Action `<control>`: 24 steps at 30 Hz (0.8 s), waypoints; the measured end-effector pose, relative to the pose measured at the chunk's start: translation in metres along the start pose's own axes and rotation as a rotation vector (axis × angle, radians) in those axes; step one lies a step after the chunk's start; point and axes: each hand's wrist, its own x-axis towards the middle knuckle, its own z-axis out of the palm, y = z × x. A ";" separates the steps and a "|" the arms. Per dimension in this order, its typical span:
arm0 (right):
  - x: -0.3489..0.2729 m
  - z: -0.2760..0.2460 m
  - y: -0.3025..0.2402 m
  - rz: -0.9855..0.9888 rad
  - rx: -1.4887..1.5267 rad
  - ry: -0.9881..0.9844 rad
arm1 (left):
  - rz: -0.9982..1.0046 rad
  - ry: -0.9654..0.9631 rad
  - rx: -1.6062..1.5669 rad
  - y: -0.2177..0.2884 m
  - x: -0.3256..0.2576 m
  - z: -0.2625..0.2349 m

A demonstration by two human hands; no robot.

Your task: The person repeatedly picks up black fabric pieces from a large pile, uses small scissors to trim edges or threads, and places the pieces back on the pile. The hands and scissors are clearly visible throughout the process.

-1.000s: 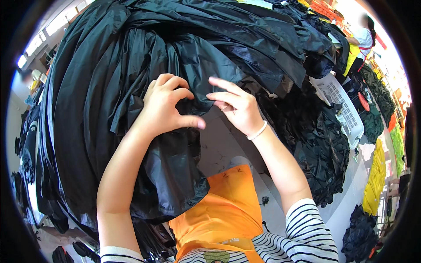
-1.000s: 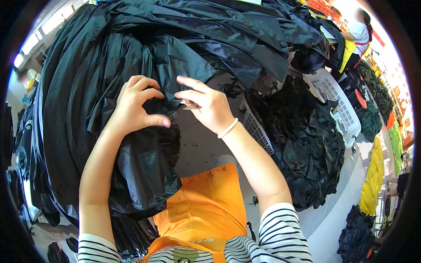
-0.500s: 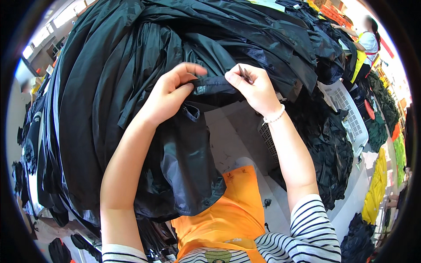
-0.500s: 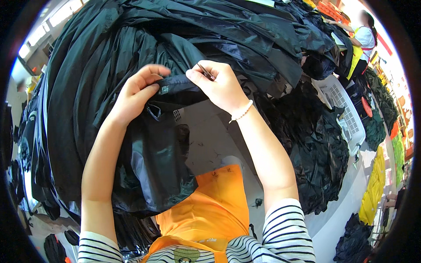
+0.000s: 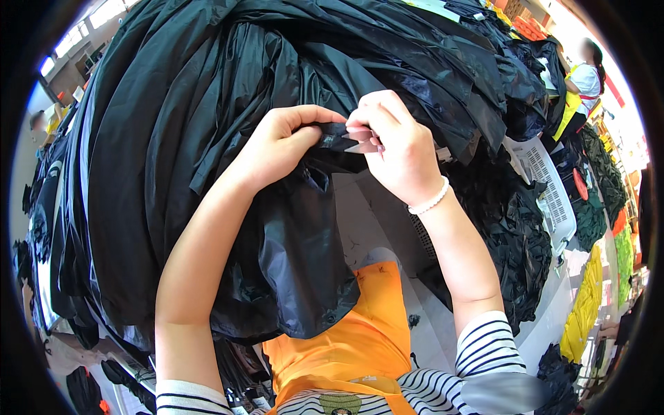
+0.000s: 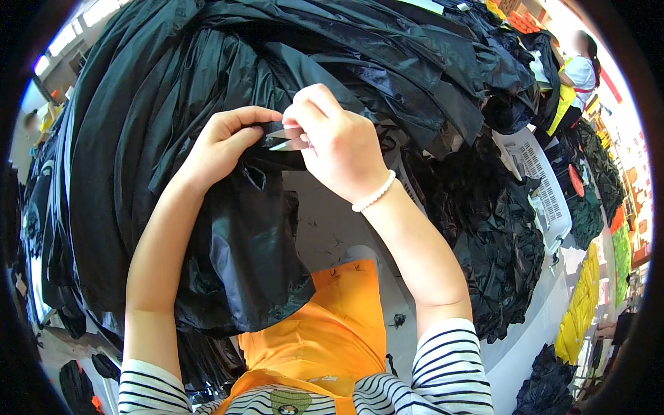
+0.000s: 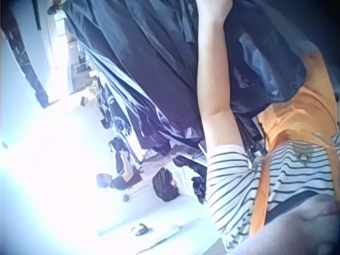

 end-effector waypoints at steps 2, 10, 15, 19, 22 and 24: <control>0.002 -0.003 -0.001 0.086 0.080 0.011 | 0.029 -0.005 0.031 -0.001 0.000 0.000; -0.013 -0.010 0.002 0.063 0.121 0.019 | -0.011 -0.018 -0.171 -0.004 0.004 -0.004; -0.013 -0.009 0.002 0.103 -0.043 -0.074 | 0.001 -0.018 -0.206 -0.005 0.003 -0.003; -0.008 0.005 -0.005 0.120 0.232 0.095 | -0.019 -0.020 -0.187 -0.004 0.002 -0.004; 0.002 0.005 -0.005 0.135 0.187 0.019 | 0.044 0.011 -0.114 -0.009 0.004 -0.001; 0.002 0.014 -0.003 0.057 0.122 0.054 | 0.053 -0.009 -0.118 -0.011 0.003 -0.003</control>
